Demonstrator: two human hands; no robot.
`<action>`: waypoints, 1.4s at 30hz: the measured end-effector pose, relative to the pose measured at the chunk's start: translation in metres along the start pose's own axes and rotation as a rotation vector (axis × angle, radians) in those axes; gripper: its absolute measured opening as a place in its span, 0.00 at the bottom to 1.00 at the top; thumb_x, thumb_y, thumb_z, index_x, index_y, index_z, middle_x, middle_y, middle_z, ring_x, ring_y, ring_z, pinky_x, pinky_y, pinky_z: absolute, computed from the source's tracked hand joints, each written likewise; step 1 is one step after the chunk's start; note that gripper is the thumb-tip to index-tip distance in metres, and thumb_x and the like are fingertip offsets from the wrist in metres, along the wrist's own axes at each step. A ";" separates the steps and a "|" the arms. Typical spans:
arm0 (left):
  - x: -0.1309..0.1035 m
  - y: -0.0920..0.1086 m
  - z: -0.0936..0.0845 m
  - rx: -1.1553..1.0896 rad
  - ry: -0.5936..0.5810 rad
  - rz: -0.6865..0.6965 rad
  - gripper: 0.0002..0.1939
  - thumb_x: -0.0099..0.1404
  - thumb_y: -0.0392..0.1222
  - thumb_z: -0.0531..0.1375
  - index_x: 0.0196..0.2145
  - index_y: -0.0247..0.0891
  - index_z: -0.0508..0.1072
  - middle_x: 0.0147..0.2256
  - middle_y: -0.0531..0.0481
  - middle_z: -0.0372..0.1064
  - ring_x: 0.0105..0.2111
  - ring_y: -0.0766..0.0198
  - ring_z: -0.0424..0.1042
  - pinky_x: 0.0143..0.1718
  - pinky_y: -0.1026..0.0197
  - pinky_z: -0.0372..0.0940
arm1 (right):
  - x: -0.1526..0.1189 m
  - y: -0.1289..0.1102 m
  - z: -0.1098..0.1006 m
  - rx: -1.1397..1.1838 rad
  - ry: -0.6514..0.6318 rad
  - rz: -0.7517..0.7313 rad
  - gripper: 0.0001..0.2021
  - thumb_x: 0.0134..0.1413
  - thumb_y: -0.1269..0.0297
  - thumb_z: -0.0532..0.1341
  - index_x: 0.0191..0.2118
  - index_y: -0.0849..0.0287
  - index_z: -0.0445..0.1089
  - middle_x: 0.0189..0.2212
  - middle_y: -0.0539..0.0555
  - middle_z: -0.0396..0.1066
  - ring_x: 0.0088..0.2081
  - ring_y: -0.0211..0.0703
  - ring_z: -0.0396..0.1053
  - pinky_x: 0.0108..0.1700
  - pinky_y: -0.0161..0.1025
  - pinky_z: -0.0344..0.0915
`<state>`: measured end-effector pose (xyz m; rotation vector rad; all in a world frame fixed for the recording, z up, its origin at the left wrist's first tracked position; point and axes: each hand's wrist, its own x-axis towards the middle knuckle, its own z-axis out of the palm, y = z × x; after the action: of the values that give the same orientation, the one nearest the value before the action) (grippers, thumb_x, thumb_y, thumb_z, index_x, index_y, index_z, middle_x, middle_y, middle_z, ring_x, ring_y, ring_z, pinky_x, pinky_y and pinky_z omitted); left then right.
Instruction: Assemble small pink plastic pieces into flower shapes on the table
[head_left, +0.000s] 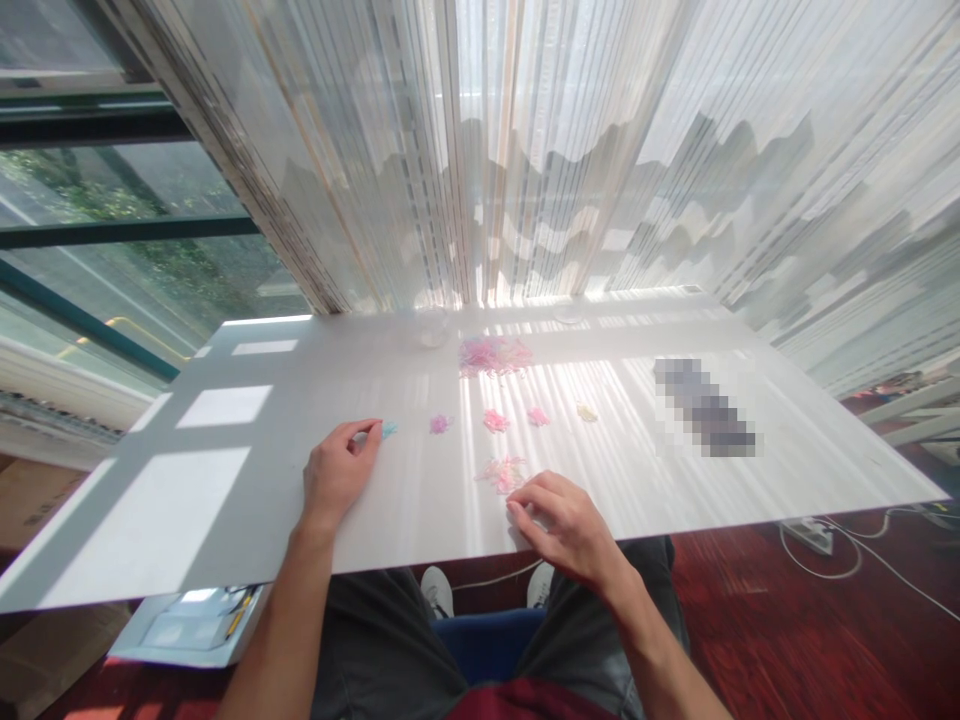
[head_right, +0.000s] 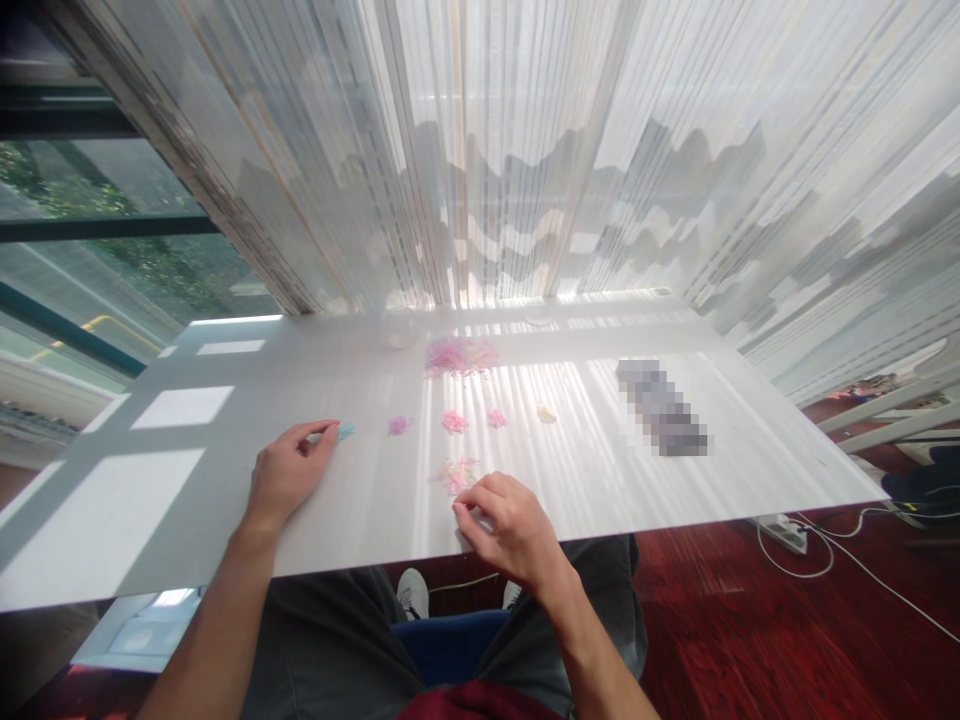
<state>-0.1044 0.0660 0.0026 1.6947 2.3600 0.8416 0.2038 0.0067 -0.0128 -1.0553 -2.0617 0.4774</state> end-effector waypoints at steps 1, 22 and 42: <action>0.000 -0.001 0.000 -0.010 0.002 0.006 0.16 0.63 0.53 0.59 0.41 0.44 0.81 0.26 0.52 0.72 0.27 0.61 0.70 0.31 0.63 0.63 | 0.000 0.000 0.000 -0.003 -0.001 -0.001 0.08 0.65 0.67 0.57 0.35 0.56 0.72 0.28 0.53 0.71 0.31 0.42 0.69 0.36 0.39 0.67; -0.077 0.065 0.025 -0.065 -0.253 0.523 0.06 0.68 0.42 0.60 0.41 0.46 0.77 0.39 0.55 0.74 0.34 0.65 0.76 0.34 0.65 0.66 | -0.001 0.005 0.006 -0.050 0.183 0.095 0.08 0.62 0.73 0.57 0.42 0.56 0.71 0.32 0.53 0.70 0.36 0.45 0.69 0.38 0.41 0.68; -0.037 0.072 0.000 -0.219 -0.466 0.706 0.06 0.68 0.41 0.59 0.38 0.44 0.77 0.36 0.55 0.76 0.26 0.69 0.69 0.31 0.66 0.64 | 0.049 0.008 -0.045 0.240 -0.235 0.165 0.07 0.61 0.64 0.61 0.40 0.58 0.76 0.34 0.53 0.77 0.35 0.40 0.72 0.37 0.36 0.68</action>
<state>-0.0302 0.0480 0.0307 2.3277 1.3234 0.6395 0.2247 0.0504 0.0332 -1.0685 -2.0615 0.9476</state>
